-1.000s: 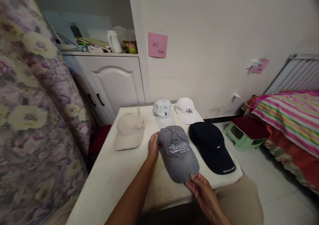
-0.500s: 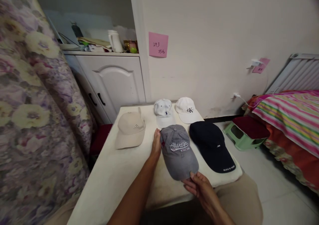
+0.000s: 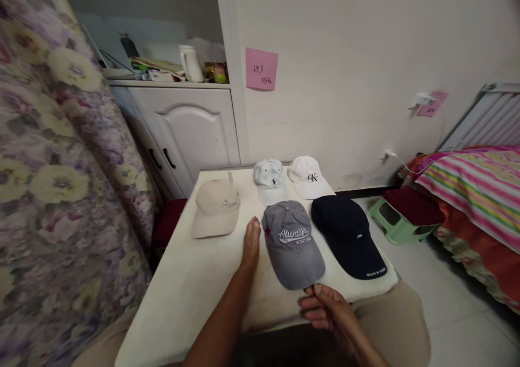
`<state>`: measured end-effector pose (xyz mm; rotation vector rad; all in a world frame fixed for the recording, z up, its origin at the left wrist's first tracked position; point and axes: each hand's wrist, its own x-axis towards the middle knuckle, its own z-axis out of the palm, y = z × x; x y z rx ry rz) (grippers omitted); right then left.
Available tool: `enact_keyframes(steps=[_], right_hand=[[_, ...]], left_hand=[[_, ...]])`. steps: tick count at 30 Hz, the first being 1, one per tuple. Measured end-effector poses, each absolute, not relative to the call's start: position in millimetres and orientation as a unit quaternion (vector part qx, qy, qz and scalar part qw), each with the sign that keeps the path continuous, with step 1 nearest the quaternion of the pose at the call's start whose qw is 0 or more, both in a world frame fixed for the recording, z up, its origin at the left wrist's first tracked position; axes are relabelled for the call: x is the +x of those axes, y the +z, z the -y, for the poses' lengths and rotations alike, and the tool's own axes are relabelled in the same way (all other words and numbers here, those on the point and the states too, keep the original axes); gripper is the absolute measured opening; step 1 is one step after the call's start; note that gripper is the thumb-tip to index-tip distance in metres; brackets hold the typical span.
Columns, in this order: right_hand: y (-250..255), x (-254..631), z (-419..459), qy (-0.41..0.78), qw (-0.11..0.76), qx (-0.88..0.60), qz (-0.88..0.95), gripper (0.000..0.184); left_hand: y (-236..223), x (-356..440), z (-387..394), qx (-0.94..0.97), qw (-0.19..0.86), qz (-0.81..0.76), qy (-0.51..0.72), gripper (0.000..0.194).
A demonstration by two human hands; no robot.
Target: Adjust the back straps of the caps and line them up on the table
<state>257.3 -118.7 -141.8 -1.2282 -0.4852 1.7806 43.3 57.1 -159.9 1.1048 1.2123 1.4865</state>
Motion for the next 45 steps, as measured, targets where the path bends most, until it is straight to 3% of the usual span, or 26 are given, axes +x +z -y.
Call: enact_keyframes(steps=[8, 19, 29, 37, 45], right_hand=[[-133.5, 247.3, 117.6, 0.723, 0.464, -0.481, 0.175, 0.039], [-132.0, 256.9, 106.1, 0.683, 0.571, -0.445, 0.093, 0.030], [-128.2, 255.1, 109.3, 0.697, 0.555, -0.446, 0.088, 0.039], [-137.5, 254.4, 120.3, 0.676, 0.530, -0.484, 0.164, 0.046], [-140.4, 214.9, 138.5, 0.655, 0.418, -0.462, 0.428, 0.048]], left_hand=[[-157.4, 41.1, -26.3, 0.406, 0.482, -0.460, 0.625, 0.044], [-141.9, 42.8, -11.3, 0.463, 0.458, -0.496, 0.575, 0.034], [-136.9, 45.0, -7.7, 0.457, 0.449, -0.497, 0.585, 0.032], [-148.2, 27.0, 5.9, 0.313, 0.510, -0.437, 0.671, 0.035], [-144.2, -42.5, -3.8, 0.143, 0.497, -0.408, 0.752, 0.008]])
